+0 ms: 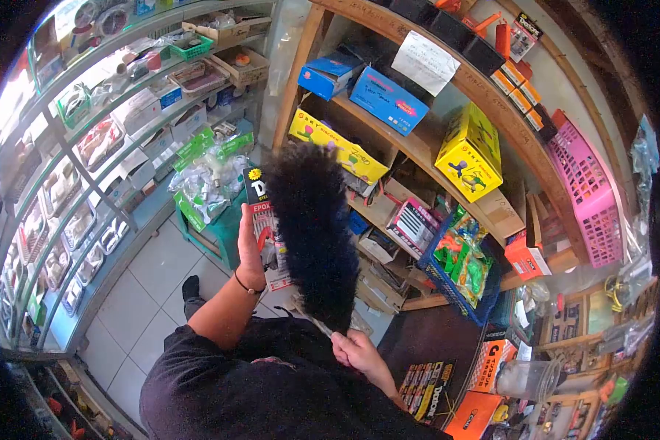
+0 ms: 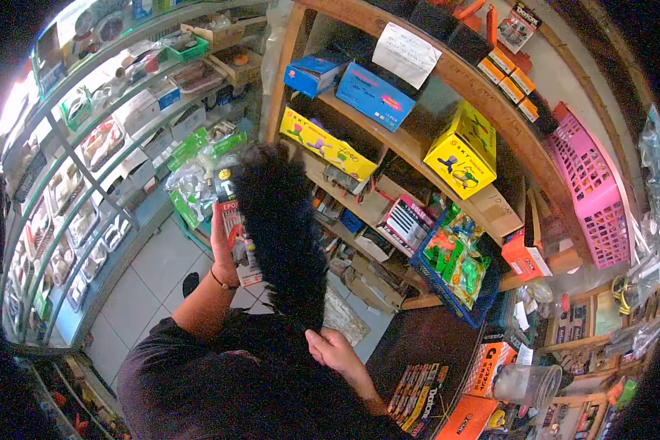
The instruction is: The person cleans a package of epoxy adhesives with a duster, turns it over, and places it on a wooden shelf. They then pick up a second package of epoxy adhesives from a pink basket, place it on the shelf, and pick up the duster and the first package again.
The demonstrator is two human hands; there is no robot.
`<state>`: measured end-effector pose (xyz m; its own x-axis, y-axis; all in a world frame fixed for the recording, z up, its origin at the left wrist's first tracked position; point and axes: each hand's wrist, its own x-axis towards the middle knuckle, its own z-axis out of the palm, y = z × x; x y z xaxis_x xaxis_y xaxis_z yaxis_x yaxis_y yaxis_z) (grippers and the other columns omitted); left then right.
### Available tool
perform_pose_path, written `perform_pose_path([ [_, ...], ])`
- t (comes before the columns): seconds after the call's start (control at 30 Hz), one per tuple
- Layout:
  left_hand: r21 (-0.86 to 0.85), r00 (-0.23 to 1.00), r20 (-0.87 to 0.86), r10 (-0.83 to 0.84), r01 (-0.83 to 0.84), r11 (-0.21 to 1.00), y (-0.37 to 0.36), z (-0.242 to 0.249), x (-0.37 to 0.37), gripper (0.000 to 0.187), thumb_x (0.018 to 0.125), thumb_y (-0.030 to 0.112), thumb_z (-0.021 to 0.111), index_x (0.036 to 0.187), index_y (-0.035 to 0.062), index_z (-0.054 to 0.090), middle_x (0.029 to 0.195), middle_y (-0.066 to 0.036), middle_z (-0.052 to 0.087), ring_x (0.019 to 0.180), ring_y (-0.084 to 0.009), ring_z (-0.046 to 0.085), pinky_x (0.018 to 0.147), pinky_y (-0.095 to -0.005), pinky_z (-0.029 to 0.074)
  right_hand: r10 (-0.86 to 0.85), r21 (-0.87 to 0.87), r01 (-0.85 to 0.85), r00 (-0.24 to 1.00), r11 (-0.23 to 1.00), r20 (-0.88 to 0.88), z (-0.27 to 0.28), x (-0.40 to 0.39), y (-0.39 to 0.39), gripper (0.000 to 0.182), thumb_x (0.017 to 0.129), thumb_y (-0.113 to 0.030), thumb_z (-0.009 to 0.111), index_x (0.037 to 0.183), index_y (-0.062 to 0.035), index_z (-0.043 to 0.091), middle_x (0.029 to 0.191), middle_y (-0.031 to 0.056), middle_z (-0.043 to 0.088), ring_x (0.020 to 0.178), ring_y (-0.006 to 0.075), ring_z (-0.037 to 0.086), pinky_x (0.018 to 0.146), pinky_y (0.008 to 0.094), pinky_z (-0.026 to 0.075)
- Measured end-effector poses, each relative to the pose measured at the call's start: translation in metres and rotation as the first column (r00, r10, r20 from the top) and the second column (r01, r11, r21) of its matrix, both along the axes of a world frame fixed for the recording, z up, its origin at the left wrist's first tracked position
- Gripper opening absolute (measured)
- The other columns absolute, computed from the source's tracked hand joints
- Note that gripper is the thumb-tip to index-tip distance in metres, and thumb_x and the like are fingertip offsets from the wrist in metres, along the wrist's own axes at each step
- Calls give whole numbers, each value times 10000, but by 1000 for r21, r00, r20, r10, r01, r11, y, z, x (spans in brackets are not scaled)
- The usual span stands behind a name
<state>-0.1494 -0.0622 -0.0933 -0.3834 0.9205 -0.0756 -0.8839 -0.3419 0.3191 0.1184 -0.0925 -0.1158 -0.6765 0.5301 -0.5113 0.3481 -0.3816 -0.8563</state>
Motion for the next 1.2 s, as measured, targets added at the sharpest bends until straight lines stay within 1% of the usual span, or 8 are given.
perform_pose_path([
  [0.07, -204, 888, -428, 170, -278, 939, 0, -4, -3, 509, 872, 494, 375, 1105, 63, 514, 967, -86, 601, 846, -186, 598, 723, -328, 499, -23, -7, 23, 999, 1000, 24, -2, 1, 0, 368, 904, -295, 450, 612, -71, 436, 515, -14, 428, 437, 77, 386, 403, 239, 318],
  [0.2, 296, 924, -148, -352, 381, 876, 19, -12, 6, 533, 886, 462, 353, 1204, 43, 442, 1186, -150, 487, 1025, -270, 514, 887, -369, 413, 101, 191, -129, 983, 973, 152, 0, 0, 0, 406, 893, -310, 472, 581, -53, 443, 528, -3, 467, 459, 82, 417, 435, 247, 348],
  [0.4, 95, 1000, -8, -27, 28, 995, 22, -15, 9, 586, 866, 505, 367, 1224, 43, 420, 1118, -139, 541, 1000, -253, 537, 887, -401, 416, 74, 156, -96, 987, 983, 140, -8, 7, -1, 406, 894, -312, 469, 582, -52, 448, 528, -7, 463, 461, 82, 420, 432, 250, 347],
  [0.43, 387, 863, -160, -479, 501, 774, 20, -3, 9, 562, 878, 483, 357, 1213, 36, 420, 1152, -135, 519, 1035, -243, 513, 888, -385, 414, 144, 235, -186, 972, 954, 185, -8, 9, -1, 401, 899, -311, 460, 588, -57, 446, 525, -13, 452, 455, 80, 410, 425, 250, 338],
  [0.53, 3, 982, -115, 148, -148, 989, 26, -7, 9, 544, 875, 483, 376, 1151, 25, 476, 1069, -119, 564, 943, -213, 563, 817, -358, 458, -51, -8, 52, 995, 999, 84, 3, 3, -3, 393, 901, -312, 454, 597, -62, 445, 522, -22, 437, 447, 80, 398, 414, 248, 320],
  [0.73, 67, 907, -210, -365, 386, 920, 28, -24, 13, 684, 828, 525, 395, 1279, 17, 318, 1239, -154, 436, 1095, -320, 471, 876, -440, 430, 68, 219, -114, 976, 969, 207, -7, 6, -4, 391, 892, -313, 473, 604, -50, 461, 525, -16, 444, 466, 76, 394, 428, 246, 323],
  [0.97, -268, 967, -256, 10, -81, 960, 12, -3, 6, 544, 871, 487, 367, 1187, 53, 458, 1151, -128, 511, 1026, -239, 526, 853, -388, 446, -26, 86, 14, 989, 996, 145, -13, 5, -1, 403, 888, -309, 484, 588, -41, 472, 529, 1, 474, 483, 88, 424, 452, 258, 355],
  [1.2, 64, 1000, -13, -9, 10, 998, 31, -21, 3, 515, 882, 469, 365, 1131, 38, 496, 1078, -132, 547, 1006, -220, 539, 809, -392, 474, -5, 222, -31, 987, 975, 159, -11, 0, 4, 398, 888, -311, 483, 595, -43, 474, 510, -13, 449, 476, 82, 404, 450, 252, 348],
])
